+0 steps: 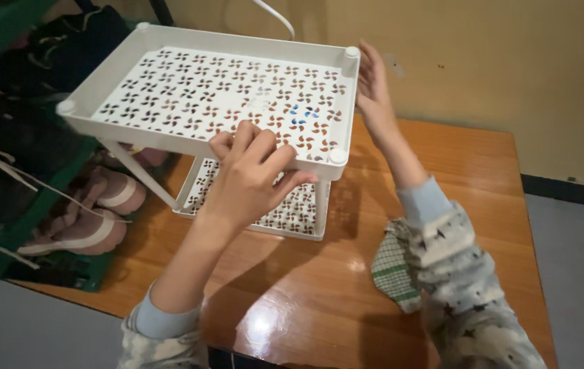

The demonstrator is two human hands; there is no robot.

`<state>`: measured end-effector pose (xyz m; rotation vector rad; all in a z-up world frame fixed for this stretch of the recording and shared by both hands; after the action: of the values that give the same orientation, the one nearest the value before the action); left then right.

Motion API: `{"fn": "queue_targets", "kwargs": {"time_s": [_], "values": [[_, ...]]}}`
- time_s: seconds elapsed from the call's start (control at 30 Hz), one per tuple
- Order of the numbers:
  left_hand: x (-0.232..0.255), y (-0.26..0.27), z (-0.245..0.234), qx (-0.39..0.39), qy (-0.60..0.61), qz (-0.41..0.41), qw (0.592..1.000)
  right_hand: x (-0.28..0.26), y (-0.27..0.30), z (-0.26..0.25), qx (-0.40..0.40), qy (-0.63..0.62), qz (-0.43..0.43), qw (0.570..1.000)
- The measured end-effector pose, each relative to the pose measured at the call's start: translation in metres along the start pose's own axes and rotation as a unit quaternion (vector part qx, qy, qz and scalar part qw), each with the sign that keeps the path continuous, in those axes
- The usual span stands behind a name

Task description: The person wipes the perforated plastic trays and white tube legs of a shoe rack with a green cloth, then snaps the trays onto the tubes to assemble a two-tier rack. They then carry the assembled rack aside, place shoes on the table, and handle and pair several shoes, moving some toward the rack.

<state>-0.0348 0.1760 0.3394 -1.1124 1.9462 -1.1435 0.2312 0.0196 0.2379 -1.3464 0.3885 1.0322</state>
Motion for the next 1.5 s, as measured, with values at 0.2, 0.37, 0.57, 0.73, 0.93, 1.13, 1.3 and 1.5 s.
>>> {"fn": "queue_targets", "kwargs": {"time_s": [0.2, 0.37, 0.57, 0.73, 0.93, 1.13, 1.3, 1.5], "values": [[0.002, 0.008, -0.011, 0.002, -0.075, 0.004, 0.997, 0.033, 0.001, 0.02, -0.058, 0.029, 0.003, 0.998], [-0.01, 0.012, -0.007, 0.024, -0.032, -0.009, 0.999, 0.052, 0.005, 0.014, -0.049, -0.079, -0.004, 0.996], [0.002, 0.0, 0.007, -0.001, -0.072, 0.007, 0.997, 0.052, 0.002, 0.011, -0.064, -0.042, -0.058, 0.995], [-0.007, -0.001, 0.0, -0.01, -0.043, -0.019, 0.999, 0.036, 0.006, 0.005, -0.051, 0.039, 0.006, 0.998], [-0.016, -0.001, 0.001, 0.014, -0.043, -0.012, 0.999, 0.018, 0.002, 0.006, -0.065, 0.106, -0.012, 0.992], [-0.01, -0.005, 0.002, 0.005, -0.023, 0.008, 1.0, 0.017, 0.004, 0.008, -0.062, 0.094, -0.036, 0.993], [-0.007, -0.002, 0.012, -0.017, -0.017, 0.005, 1.0, 0.016, 0.003, 0.008, -0.045, 0.11, -0.1, 0.988], [-0.021, 0.0, 0.01, -0.046, 0.004, -0.019, 0.999, 0.004, 0.004, 0.015, -0.039, 0.169, -0.074, 0.982]]}}
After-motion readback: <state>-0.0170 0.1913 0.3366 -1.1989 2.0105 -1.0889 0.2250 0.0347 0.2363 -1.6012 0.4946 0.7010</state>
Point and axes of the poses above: each hand's wrist, its own y-axis away from the middle knuckle, its own z-axis out of the palm, x = y × z, the point moved 4 cm from there along -y, towards the middle knuckle, and after that the axes turned 15 degrees about x, right-handed, at the moved point
